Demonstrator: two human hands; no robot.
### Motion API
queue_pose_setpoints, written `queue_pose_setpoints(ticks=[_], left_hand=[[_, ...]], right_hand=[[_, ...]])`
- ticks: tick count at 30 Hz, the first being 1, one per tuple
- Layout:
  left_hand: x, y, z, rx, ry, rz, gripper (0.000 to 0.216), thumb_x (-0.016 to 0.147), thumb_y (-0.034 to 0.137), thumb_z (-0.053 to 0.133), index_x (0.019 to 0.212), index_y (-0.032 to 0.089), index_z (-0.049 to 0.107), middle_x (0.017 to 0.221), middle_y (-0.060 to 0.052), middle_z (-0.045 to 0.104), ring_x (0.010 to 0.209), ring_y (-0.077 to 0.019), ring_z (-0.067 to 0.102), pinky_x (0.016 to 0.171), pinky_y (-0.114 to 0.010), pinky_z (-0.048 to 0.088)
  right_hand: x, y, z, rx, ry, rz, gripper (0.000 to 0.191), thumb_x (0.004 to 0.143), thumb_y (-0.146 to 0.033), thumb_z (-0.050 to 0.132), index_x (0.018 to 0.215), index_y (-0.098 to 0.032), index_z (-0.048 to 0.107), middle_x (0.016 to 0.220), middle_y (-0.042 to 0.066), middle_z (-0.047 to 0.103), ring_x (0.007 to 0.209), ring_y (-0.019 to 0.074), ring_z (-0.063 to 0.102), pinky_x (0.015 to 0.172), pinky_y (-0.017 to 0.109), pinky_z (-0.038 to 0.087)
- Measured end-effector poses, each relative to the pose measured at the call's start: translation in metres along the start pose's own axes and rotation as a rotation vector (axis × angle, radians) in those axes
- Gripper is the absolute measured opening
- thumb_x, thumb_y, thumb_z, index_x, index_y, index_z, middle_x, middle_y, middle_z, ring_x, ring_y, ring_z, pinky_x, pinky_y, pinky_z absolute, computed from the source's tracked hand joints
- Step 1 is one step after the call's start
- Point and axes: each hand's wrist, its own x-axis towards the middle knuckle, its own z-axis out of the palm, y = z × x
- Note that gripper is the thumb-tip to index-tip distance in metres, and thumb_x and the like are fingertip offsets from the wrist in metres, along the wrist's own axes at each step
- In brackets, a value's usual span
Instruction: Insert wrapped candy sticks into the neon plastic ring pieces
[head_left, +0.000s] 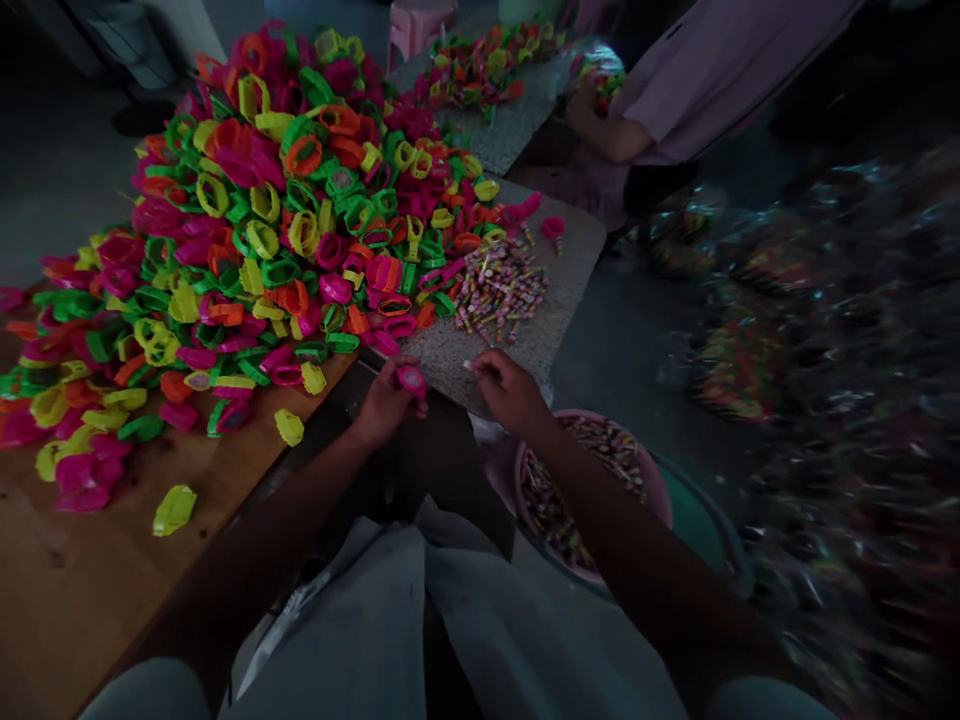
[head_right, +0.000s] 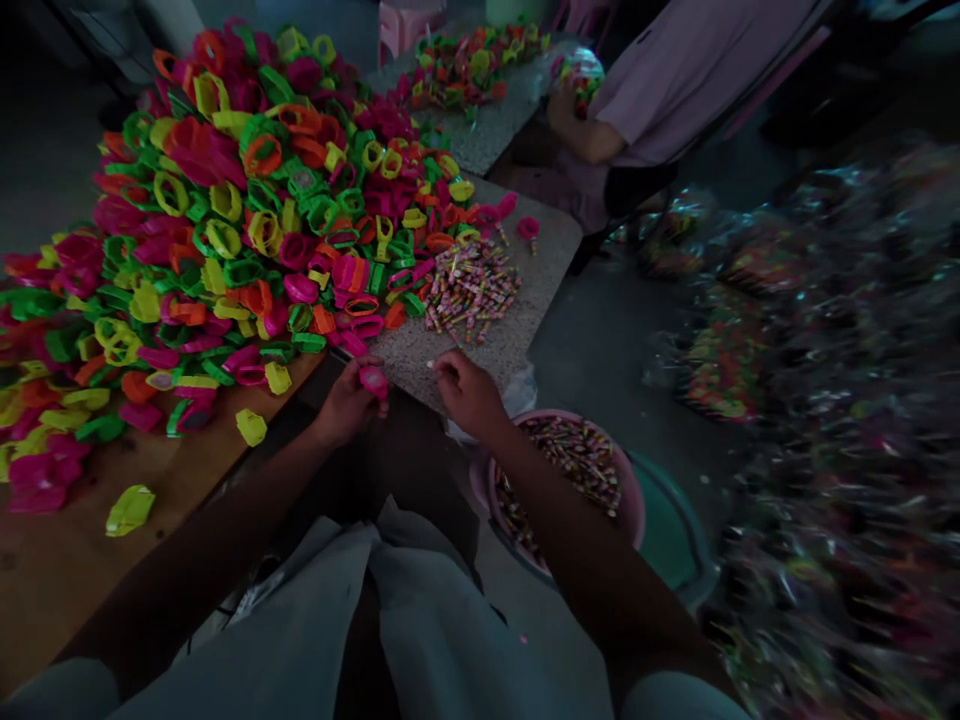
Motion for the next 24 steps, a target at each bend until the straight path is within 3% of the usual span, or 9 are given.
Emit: queue_pose_setpoints(ticks=[3,7,10,14,17,19,22,24], left_hand=[[0.005,-0.010,0.009,0.102,0.116,0.101,0.039,0.078,0.027,0.067,0.110,0.025,0.045,0.082,0.006,0.062,0.062,-0.0117,0.062,0.063,-0.026,0.055],[0.004,-0.020,0.015,0.374,0.222,0.298,0.024,0.084,0.022,0.061,0.103,0.024,0.047,0.091,0.001,0.064,0.084,-0.0148,0.064,0.082,-0.027,0.054],[-0.003,-0.017,0.011,0.468,0.112,0.409,0.018,0.091,0.022,0.056,0.109,0.023,0.052,0.108,-0.005,0.068,0.101,-0.0174,0.065,0.093,-0.030,0.053],[-0.012,-0.005,-0.002,0.480,-0.110,0.406,0.022,0.097,0.035,0.059,0.114,0.021,0.055,0.124,-0.010,0.069,0.116,-0.0209,0.065,0.103,-0.033,0.051],[-0.018,0.004,-0.013,0.493,-0.234,0.382,0.031,0.095,0.036,0.063,0.122,0.020,0.058,0.125,-0.009,0.069,0.118,-0.0225,0.063,0.106,-0.035,0.050],[-0.023,0.010,-0.018,0.534,-0.300,0.327,0.039,0.094,0.038,0.065,0.129,0.020,0.059,0.119,-0.006,0.069,0.111,-0.0223,0.064,0.099,-0.033,0.052],[-0.027,0.015,-0.021,0.619,-0.290,0.230,0.039,0.099,0.051,0.063,0.120,0.018,0.068,0.102,-0.003,0.070,0.096,-0.0201,0.064,0.085,-0.030,0.052],[-0.026,0.012,-0.020,0.648,-0.230,0.221,0.044,0.103,0.058,0.057,0.110,0.017,0.073,0.096,-0.004,0.071,0.093,-0.0197,0.065,0.084,-0.030,0.051]], right_hand=[[-0.014,-0.016,0.019,0.246,0.014,-0.067,0.024,0.098,-0.032,0.049,0.107,-0.024,0.070,0.103,0.006,0.072,0.093,0.0214,0.067,0.085,0.034,0.054],[-0.024,-0.033,0.043,0.296,0.073,-0.158,0.033,0.096,-0.044,0.065,0.123,-0.025,0.071,0.122,0.009,0.070,0.109,0.0232,0.066,0.097,0.038,0.055],[-0.024,-0.031,0.048,0.354,0.064,-0.206,0.028,0.098,-0.043,0.067,0.118,-0.024,0.072,0.115,0.008,0.071,0.105,0.0212,0.067,0.096,0.036,0.055],[-0.020,-0.018,0.043,0.352,0.012,-0.303,0.021,0.094,-0.037,0.071,0.110,-0.022,0.072,0.108,0.006,0.069,0.093,0.0178,0.067,0.087,0.032,0.057],[-0.016,-0.009,0.038,0.270,0.044,-0.385,0.023,0.095,-0.029,0.066,0.116,-0.022,0.070,0.113,0.007,0.068,0.090,0.0163,0.066,0.083,0.030,0.058],[-0.012,-0.006,0.035,0.201,0.070,-0.459,0.025,0.097,-0.025,0.062,0.121,-0.023,0.070,0.117,0.008,0.067,0.093,0.0168,0.066,0.084,0.031,0.059],[-0.007,-0.003,0.032,0.066,0.057,-0.615,0.026,0.103,-0.023,0.060,0.126,-0.026,0.072,0.121,0.010,0.068,0.108,0.0204,0.068,0.094,0.035,0.059],[-0.004,-0.001,0.029,-0.028,0.008,-0.676,0.027,0.106,-0.025,0.059,0.130,-0.027,0.072,0.125,0.010,0.068,0.116,0.0219,0.067,0.100,0.037,0.058]])
